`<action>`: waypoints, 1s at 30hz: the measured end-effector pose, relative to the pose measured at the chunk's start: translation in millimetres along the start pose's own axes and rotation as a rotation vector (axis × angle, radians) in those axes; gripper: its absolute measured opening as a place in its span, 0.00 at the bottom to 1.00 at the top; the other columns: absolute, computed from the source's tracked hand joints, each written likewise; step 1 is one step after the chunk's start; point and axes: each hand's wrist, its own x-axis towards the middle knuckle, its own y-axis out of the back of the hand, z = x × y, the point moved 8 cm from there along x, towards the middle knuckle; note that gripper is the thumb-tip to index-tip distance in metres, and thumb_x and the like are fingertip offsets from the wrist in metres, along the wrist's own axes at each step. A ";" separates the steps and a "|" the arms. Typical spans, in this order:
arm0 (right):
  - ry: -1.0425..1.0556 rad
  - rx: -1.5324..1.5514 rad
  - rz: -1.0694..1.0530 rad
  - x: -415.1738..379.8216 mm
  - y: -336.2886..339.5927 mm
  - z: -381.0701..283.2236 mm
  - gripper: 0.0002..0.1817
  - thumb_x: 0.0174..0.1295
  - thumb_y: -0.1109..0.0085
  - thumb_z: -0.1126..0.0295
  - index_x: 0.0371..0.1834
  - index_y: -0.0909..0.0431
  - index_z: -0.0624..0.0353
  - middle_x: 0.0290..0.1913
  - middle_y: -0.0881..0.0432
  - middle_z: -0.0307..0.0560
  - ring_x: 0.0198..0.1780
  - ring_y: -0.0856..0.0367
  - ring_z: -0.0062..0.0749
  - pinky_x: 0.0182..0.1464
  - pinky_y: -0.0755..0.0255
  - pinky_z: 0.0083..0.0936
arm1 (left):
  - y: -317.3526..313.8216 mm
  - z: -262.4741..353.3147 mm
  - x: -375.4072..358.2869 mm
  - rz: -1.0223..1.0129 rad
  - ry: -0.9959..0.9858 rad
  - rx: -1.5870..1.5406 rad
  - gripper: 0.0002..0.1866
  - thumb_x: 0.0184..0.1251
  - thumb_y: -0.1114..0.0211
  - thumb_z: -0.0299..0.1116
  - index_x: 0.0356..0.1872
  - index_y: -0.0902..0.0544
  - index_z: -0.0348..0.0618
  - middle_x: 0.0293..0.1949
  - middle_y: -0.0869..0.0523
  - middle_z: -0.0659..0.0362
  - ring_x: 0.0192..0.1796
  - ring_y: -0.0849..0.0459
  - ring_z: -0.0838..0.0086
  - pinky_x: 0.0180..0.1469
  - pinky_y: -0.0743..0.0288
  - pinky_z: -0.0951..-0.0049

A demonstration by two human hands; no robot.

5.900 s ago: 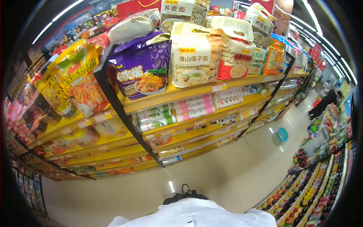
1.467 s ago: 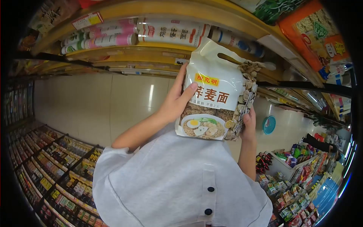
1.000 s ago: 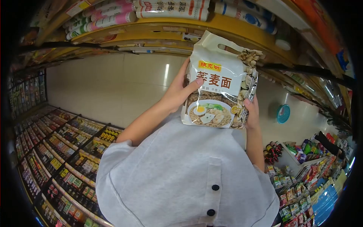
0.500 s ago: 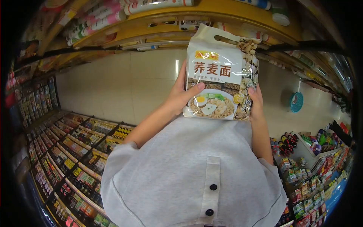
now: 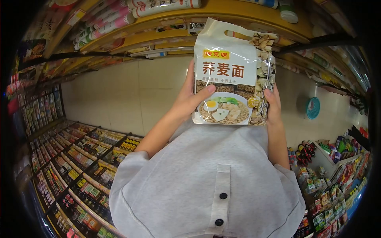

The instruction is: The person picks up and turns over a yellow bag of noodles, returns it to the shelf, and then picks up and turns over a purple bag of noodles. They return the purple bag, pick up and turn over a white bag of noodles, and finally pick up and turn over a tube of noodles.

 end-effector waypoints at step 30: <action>0.266 -0.342 -0.065 -4.8 -4.9 -28.6 0.45 0.58 0.38 0.69 0.74 0.55 0.69 0.70 0.39 0.53 0.69 0.39 0.35 0.71 0.49 0.29 | -0.6 -36.6 15.6 0.083 0.147 0.091 0.35 0.69 0.39 0.44 0.70 0.43 0.42 0.61 0.27 0.52 0.62 0.29 0.68 0.64 0.33 0.67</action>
